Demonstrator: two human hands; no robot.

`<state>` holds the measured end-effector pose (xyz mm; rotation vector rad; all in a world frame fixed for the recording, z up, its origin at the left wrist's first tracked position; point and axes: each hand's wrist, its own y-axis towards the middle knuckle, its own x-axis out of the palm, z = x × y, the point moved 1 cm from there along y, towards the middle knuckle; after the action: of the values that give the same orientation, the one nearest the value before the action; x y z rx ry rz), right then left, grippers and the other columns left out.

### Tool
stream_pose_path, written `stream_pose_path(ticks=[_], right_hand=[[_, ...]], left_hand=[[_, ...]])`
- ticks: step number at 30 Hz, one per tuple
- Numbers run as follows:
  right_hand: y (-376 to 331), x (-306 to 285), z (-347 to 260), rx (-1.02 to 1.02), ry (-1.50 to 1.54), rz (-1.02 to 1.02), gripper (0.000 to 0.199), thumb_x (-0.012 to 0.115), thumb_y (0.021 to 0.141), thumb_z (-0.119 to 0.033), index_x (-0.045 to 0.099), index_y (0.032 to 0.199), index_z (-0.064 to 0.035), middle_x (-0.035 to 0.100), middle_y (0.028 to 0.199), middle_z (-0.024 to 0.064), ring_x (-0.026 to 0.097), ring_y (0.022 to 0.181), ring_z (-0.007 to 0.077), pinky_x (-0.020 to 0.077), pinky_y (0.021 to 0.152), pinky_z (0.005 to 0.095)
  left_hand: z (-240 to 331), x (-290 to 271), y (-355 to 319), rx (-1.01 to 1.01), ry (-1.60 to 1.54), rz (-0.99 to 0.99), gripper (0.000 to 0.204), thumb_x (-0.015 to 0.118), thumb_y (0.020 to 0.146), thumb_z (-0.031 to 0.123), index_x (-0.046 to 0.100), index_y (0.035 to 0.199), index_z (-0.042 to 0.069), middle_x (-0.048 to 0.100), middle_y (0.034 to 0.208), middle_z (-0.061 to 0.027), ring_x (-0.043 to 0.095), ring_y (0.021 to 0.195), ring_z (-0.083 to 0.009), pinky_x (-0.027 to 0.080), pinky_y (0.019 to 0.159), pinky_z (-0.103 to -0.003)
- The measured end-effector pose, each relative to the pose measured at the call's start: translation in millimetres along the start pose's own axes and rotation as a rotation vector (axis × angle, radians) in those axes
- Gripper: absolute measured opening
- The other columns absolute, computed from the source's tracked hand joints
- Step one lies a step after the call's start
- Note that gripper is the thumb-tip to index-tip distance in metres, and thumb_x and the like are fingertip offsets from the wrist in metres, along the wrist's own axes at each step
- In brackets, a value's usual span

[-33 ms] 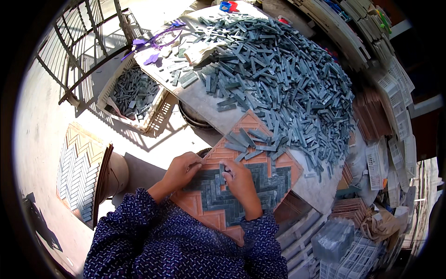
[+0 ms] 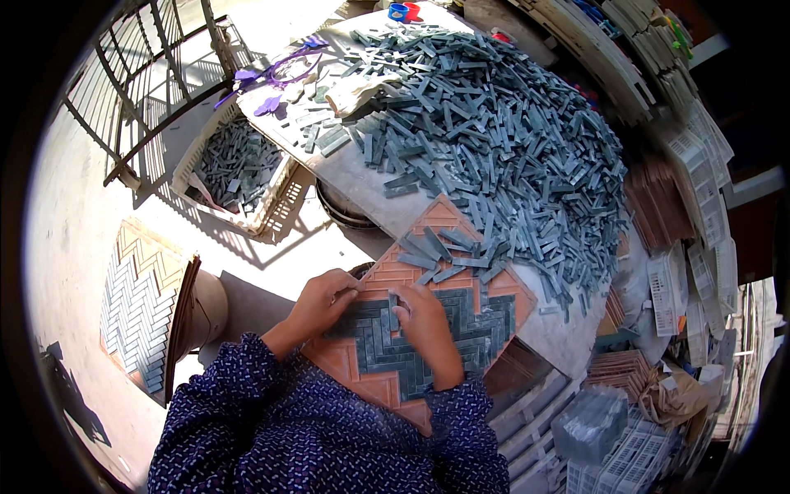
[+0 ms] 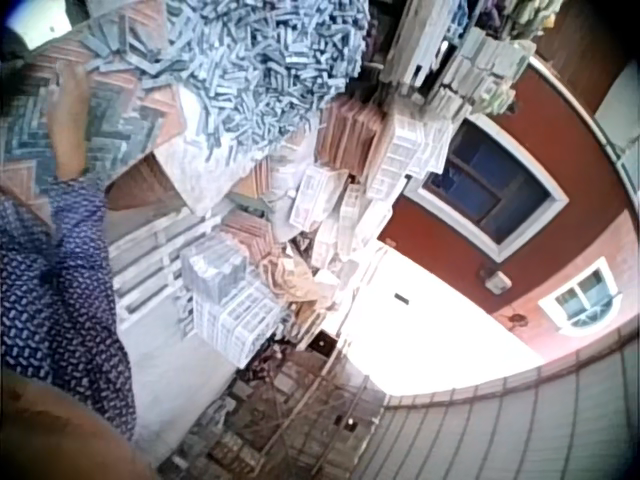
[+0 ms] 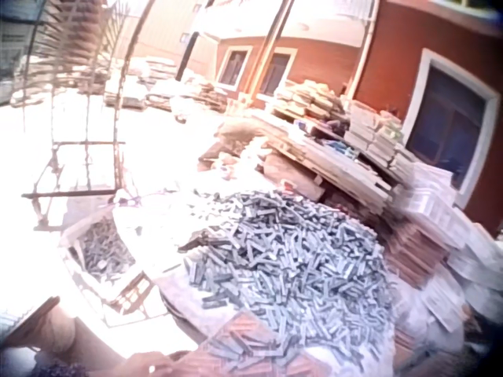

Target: The person arranges small rectangular tiles by hand onto a square board to form a herringbone pattern. The person picks tiles from a large pile and places them one by one into the grooves of the board, completing the pattern and then flipping the board to reveal the finished side.

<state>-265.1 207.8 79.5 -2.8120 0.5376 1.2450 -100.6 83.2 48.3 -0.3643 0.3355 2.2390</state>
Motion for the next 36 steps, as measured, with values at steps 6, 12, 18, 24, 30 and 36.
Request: stream_pose_path(ticks=[6,12,18,24,30,36], right_hand=[[-4,-4,-3,0.033,-0.062,-0.124,0.035,0.069,0.071,0.0,0.062,0.105,-0.0036,0.059,0.087,0.016,0.059,0.083,0.0364,0.0476,0.074,0.0394],[-18,-12,-12,0.143,0.084,0.082,0.037,0.069,0.076,-0.002,0.062,0.113,-0.0019,0.061,0.084,0.011,0.058,0.065,0.019,0.0476,0.061,0.0299],[-53,-16,4,0.333,0.322,0.21,0.024,0.067,0.081,-0.004,0.065,0.105,0.001,0.065,0.082,0.0106,0.059,0.064,0.0125,0.0467,0.057,0.0254],[-69,-18,9,0.368,0.301,0.282,0.021,0.066,0.083,-0.005,0.067,0.103,0.0,0.065,0.081,0.0064,0.059,0.069,0.0093,0.0464,0.06,0.0234],[-53,2,-12,0.029,0.079,0.112,0.013,0.066,0.079,-0.003,0.064,0.092,-0.0023,0.063,0.09,0.0133,0.062,0.077,0.031,0.0506,0.067,0.0354],[-34,5,-18,0.01,0.007,0.085,0.015,0.064,0.08,-0.002,0.062,0.095,-0.0028,0.062,0.095,0.0137,0.062,0.084,0.0326,0.0505,0.07,0.0376]], left_hand=[[17,7,24,0.144,0.131,-0.025,0.015,0.061,0.08,0.002,0.063,0.095,0.002,0.061,0.089,-0.0131,0.061,0.084,-0.0303,0.05,0.074,-0.036],[17,34,72,0.407,0.324,0.048,0.028,0.066,0.073,0.008,0.06,0.1,0.003,0.057,0.098,-0.015,0.057,0.093,-0.0332,0.049,0.077,-0.038],[30,29,88,0.355,0.397,-0.126,0.028,0.069,0.071,0.013,0.058,0.095,0.003,0.056,0.093,-0.0141,0.057,0.091,-0.0339,0.049,0.076,-0.04],[18,8,54,0.26,0.357,-0.1,0.023,0.068,0.074,0.011,0.059,0.094,0.004,0.056,0.091,-0.0119,0.058,0.088,-0.0315,0.049,0.073,-0.038],[1,-9,11,0.064,0.323,-0.084,0.02,0.068,0.075,0.009,0.06,0.094,0.006,0.057,0.09,-0.0108,0.059,0.085,-0.0297,0.049,0.072,-0.037],[5,-3,6,0.099,0.273,-0.047,0.02,0.065,0.076,0.008,0.058,0.094,0.005,0.055,0.09,-0.0114,0.058,0.085,-0.0305,0.049,0.074,-0.038]])
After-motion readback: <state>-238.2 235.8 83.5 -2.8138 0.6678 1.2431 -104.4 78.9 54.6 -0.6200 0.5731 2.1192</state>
